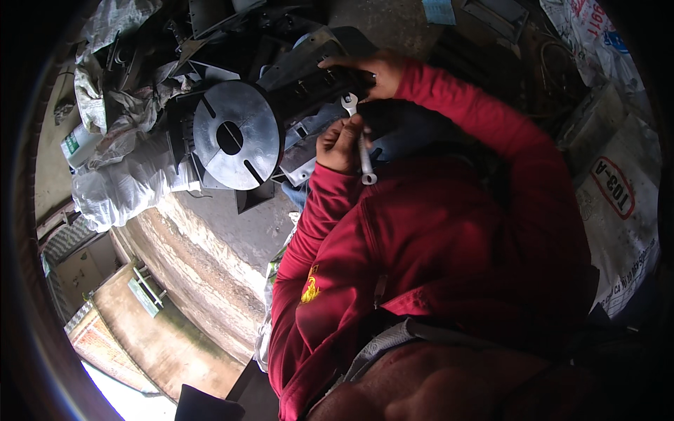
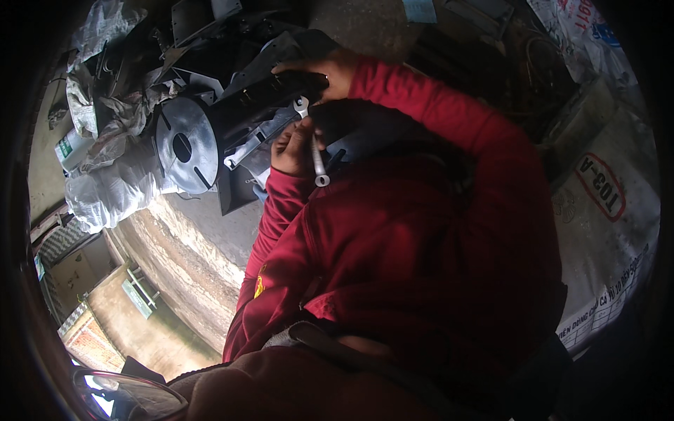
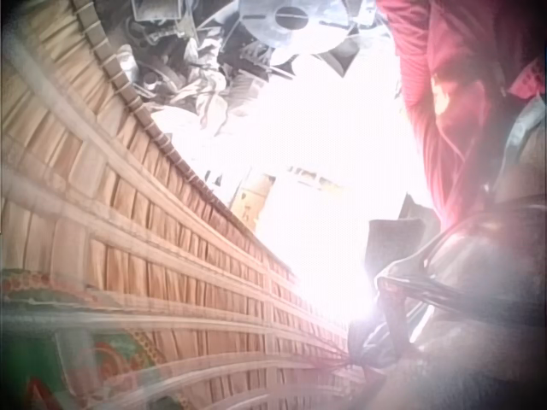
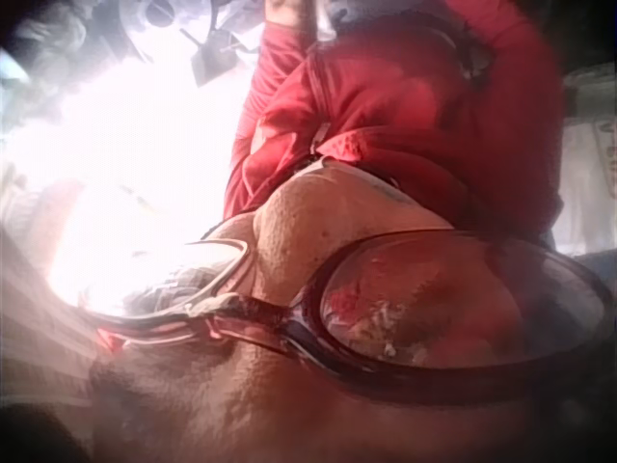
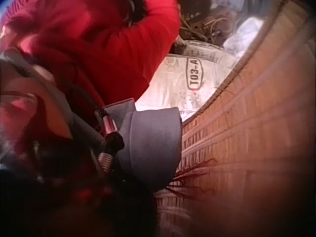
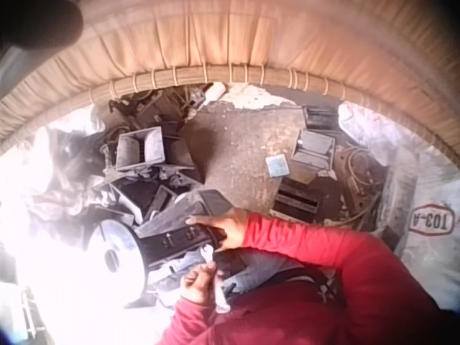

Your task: The person assembles a metal fixture by attaching a circular metal plate to a rectangular housing using bolts and a wrench. They insert bolts, tighten them with a wrench, and adjust the plate's position to secure it.

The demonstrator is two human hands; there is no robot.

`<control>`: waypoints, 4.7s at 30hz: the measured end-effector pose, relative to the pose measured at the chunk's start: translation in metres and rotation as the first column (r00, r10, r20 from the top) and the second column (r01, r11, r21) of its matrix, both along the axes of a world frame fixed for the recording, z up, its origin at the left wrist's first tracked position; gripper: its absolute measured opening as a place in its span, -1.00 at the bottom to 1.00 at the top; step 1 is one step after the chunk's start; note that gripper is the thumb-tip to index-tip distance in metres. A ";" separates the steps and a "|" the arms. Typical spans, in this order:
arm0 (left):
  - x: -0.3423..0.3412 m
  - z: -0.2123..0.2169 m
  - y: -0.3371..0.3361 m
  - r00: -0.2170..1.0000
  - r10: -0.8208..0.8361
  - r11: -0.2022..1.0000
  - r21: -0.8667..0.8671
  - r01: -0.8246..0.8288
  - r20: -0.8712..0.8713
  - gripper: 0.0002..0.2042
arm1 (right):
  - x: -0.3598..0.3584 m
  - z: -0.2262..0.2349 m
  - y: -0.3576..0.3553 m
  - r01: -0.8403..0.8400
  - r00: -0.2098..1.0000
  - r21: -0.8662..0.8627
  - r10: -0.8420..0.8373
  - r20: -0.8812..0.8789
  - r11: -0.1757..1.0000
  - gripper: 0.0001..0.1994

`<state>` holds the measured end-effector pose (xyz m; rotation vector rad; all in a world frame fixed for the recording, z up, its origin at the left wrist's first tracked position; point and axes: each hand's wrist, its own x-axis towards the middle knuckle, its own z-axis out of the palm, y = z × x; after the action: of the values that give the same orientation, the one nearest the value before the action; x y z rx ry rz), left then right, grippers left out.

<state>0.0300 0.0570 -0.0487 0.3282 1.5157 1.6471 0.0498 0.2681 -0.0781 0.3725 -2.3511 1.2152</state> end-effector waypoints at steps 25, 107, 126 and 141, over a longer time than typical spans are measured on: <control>0.013 0.045 -0.059 0.552 -0.053 0.996 -0.006 0.087 -0.832 -0.74 | 0.071 0.045 -0.085 0.424 0.677 -0.780 0.733 -0.065 -0.461 -0.46; -0.001 0.038 -0.124 0.432 0.053 0.921 -0.123 -0.370 -0.900 -0.68 | -0.013 0.025 -0.125 0.381 0.924 0.183 -0.377 -0.058 0.906 -0.86; 0.004 0.010 -0.095 0.009 0.089 0.891 0.076 -0.448 -0.996 -0.45 | -0.009 0.028 -0.121 0.408 0.913 0.178 -0.404 -0.057 0.896 -0.90; -0.004 0.001 -0.104 0.040 0.012 0.867 -0.009 -0.498 -0.999 -0.49 | 0.018 0.034 -0.085 0.362 0.911 0.037 -0.344 -0.229 0.932 -0.60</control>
<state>0.0265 -0.0466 -0.0479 1.2480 3.0904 1.2333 0.0682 0.1834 -0.0442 0.0898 -2.1595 0.8659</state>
